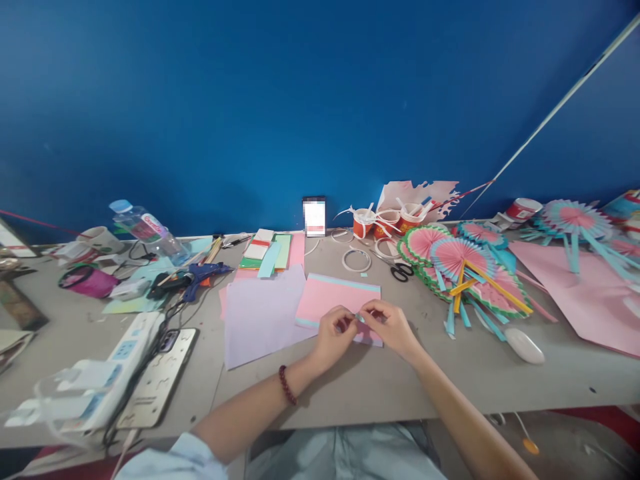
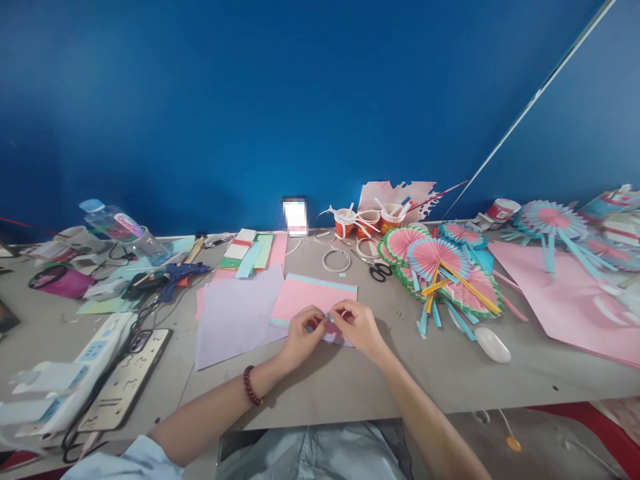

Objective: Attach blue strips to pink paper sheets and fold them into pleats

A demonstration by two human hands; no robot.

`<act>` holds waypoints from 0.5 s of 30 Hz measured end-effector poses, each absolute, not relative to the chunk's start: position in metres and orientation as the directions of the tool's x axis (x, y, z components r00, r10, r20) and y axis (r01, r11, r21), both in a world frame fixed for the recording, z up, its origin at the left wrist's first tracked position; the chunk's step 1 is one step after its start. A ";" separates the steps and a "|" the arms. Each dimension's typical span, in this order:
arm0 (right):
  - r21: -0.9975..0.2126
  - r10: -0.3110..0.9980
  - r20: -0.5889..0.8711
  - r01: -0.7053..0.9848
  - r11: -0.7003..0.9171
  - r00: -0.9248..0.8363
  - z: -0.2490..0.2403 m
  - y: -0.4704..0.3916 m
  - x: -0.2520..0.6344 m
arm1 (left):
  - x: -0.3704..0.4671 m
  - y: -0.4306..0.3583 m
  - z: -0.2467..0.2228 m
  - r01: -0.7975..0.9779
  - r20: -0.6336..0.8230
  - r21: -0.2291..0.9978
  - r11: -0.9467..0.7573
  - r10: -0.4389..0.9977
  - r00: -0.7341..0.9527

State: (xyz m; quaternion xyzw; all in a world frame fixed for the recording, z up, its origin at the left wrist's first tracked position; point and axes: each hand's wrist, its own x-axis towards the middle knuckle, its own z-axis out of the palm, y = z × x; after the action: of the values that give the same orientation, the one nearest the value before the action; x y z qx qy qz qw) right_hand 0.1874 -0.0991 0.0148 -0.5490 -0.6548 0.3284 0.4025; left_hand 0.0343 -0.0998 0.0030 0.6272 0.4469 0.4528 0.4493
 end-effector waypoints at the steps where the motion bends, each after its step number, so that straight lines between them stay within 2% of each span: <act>1: -0.878 0.985 0.159 0.448 0.170 -0.063 0.015 -0.099 0.187 | 0.034 -0.100 0.003 0.153 0.163 0.969 -0.193 0.968 0.191; 6: -0.908 0.993 0.111 0.402 0.119 -0.043 0.013 -0.099 0.187 | 0.034 -0.100 0.003 0.154 0.157 0.970 -0.189 0.967 0.199; 10: -0.952 0.998 0.040 0.301 0.049 -0.038 0.010 -0.098 0.190 | 0.034 -0.101 0.003 0.140 0.158 0.972 -0.189 0.965 0.208; 15: -0.989 0.991 0.011 0.146 -0.008 0.134 0.010 -0.092 0.200 | 0.035 -0.103 0.006 0.142 0.135 0.975 -0.170 0.964 0.230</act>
State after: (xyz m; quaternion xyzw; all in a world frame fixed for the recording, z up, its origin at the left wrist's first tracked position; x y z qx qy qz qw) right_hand 0.2001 -0.0921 0.0100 -0.5676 -0.5010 0.4267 0.4947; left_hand 0.0350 -0.1029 0.0059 0.6279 0.4404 0.4369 0.4699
